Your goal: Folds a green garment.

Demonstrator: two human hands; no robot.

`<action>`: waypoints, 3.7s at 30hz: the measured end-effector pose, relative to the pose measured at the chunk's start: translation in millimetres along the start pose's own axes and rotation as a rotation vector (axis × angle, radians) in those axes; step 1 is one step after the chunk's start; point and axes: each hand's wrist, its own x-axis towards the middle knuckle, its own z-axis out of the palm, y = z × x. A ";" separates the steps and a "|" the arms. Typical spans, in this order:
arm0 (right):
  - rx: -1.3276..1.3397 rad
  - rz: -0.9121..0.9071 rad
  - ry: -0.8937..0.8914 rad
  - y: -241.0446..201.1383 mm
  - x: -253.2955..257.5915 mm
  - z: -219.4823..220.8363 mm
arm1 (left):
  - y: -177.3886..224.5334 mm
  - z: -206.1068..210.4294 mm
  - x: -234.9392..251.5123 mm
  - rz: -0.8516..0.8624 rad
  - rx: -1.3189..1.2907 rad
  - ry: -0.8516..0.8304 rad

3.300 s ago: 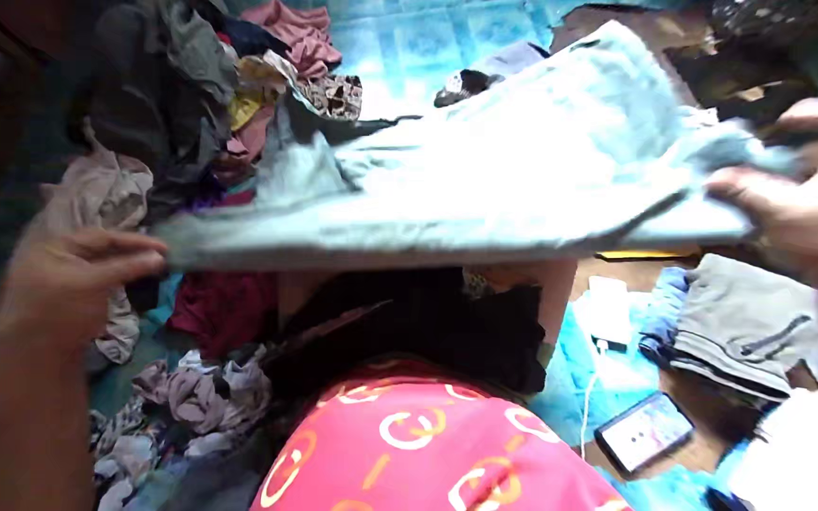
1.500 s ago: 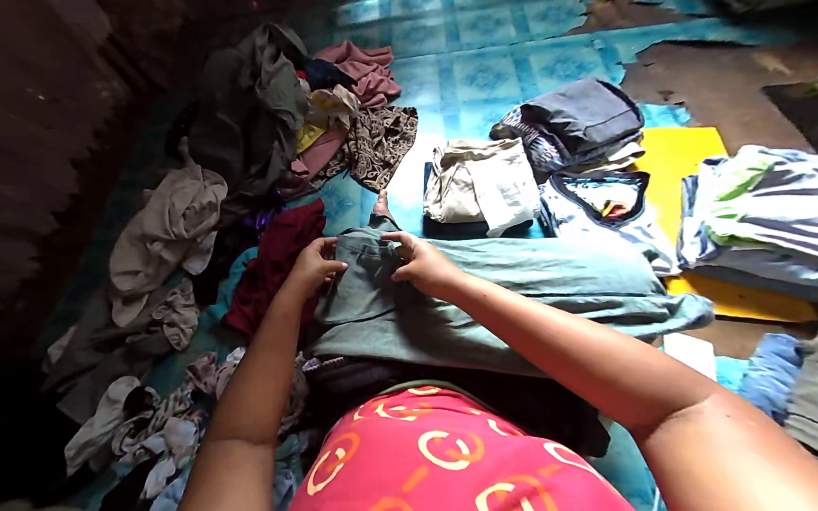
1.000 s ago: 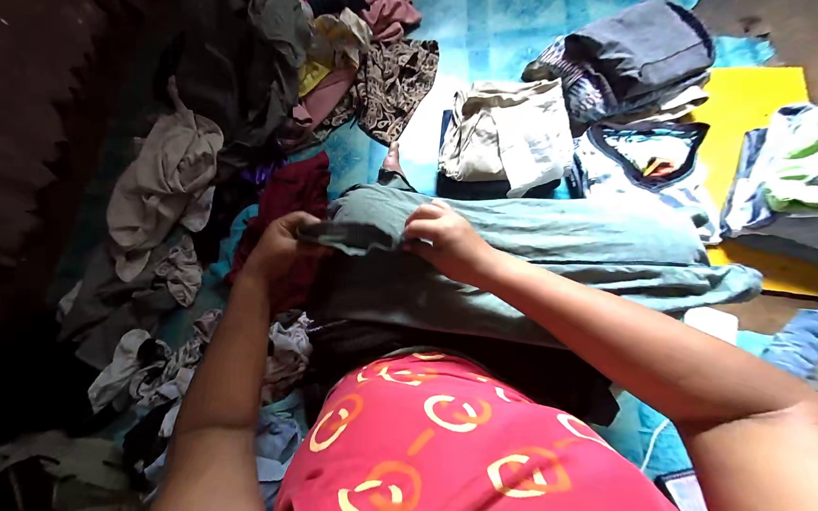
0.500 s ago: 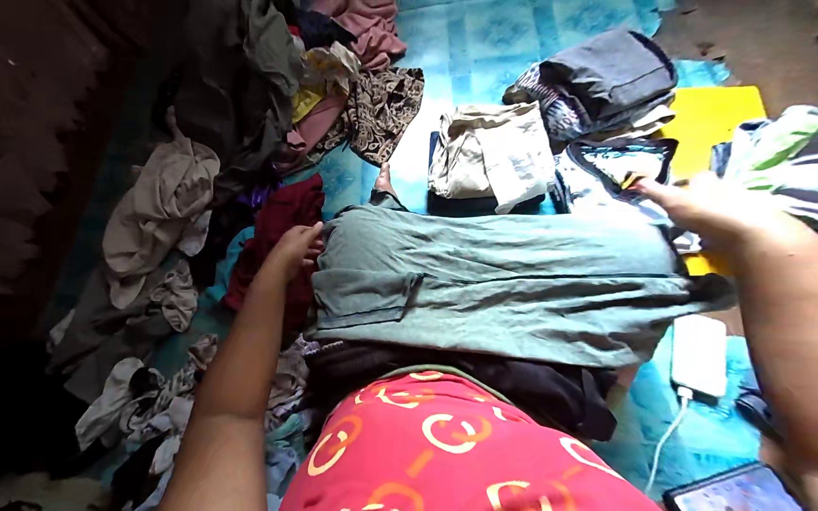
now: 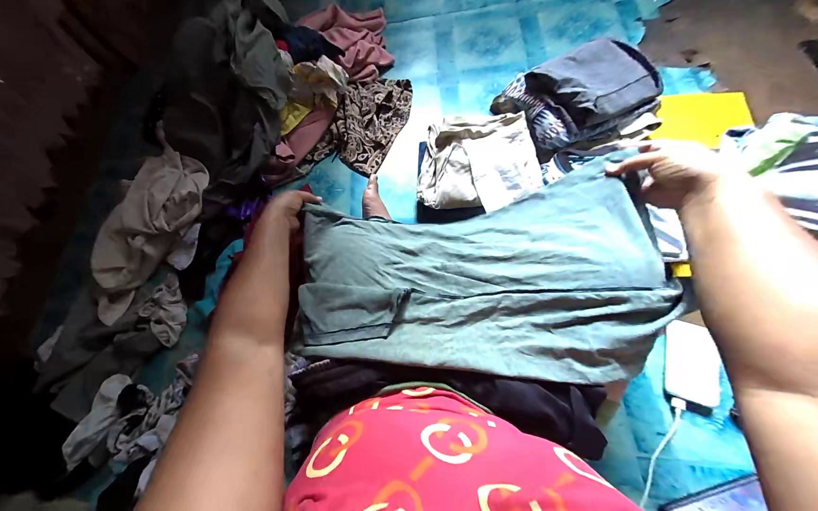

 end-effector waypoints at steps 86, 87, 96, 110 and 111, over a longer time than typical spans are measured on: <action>-0.339 -0.211 -0.787 6.6 -249.5 206.7 | -106.1 -64.1 -168.2 0.264 0.365 0.021; -0.320 -0.295 -0.708 5.9 -252.6 185.9 | -104.7 -63.0 -168.8 0.281 0.442 0.043; 0.327 -0.001 0.328 101.0 -179.0 -32.8 | -46.2 29.7 -209.0 0.777 0.334 -0.171; 0.606 -0.353 -0.124 132.8 -178.5 -96.2 | 17.1 317.0 -289.1 -0.020 0.062 -1.164; 0.581 -0.348 -0.200 116.8 -180.6 -101.6 | 12.4 321.8 -288.1 -0.068 0.010 -1.158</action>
